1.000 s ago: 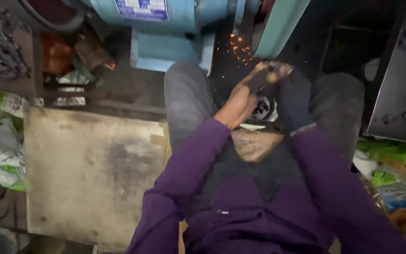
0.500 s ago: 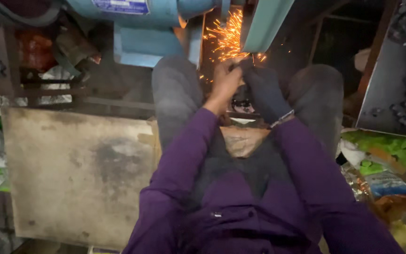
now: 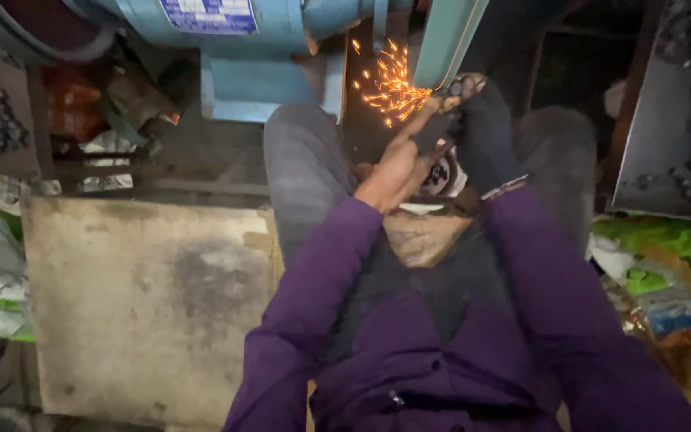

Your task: The person sits on the floor in front of a bench grinder and grinds small metal pieces against the spinning wheel, producing sparks. They hold each piece with gloved hands, reposition it against the wheel, and place finished pieces into a container resting on their lap.

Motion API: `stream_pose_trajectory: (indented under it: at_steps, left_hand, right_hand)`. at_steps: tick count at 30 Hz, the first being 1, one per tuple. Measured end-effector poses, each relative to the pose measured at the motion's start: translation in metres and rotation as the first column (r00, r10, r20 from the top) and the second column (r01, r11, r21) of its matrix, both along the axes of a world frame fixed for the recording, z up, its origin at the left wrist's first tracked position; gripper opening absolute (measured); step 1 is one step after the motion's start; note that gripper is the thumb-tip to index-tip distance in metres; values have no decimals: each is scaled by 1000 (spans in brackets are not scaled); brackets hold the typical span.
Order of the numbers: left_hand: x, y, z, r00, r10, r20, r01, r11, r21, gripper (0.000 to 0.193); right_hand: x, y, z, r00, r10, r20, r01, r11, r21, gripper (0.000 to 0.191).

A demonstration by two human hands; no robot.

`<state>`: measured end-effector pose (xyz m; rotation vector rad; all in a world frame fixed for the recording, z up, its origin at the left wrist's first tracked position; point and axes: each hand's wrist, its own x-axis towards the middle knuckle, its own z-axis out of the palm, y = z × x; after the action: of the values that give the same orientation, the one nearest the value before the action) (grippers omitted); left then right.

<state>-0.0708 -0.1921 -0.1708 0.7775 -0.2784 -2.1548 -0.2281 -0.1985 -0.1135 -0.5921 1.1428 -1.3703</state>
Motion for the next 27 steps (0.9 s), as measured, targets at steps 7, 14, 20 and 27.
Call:
stream_pose_trajectory:
  at_steps: [7,14,20,27]
  left_hand:
    - [13,24,60,768,-580,272,639,719,-272,68]
    - [12,18,126,750,-652,112,646,684,-339,81]
    - [-2,21,126,752,-584,307,659,651,-376,73]
    - [8,30,99,661,-544,517,749,522,-408,103]
  right_hand:
    - [-8,55,45,647,-160,-745,-35,970,-240,30]
    - [-45,51,90,538,-682,-495,505,731,-458,27]
    - [-38,56,31,876,-479,59,474,877,86,26]
    - [-41,56,36,894,-446,-37,447,892,60,28]
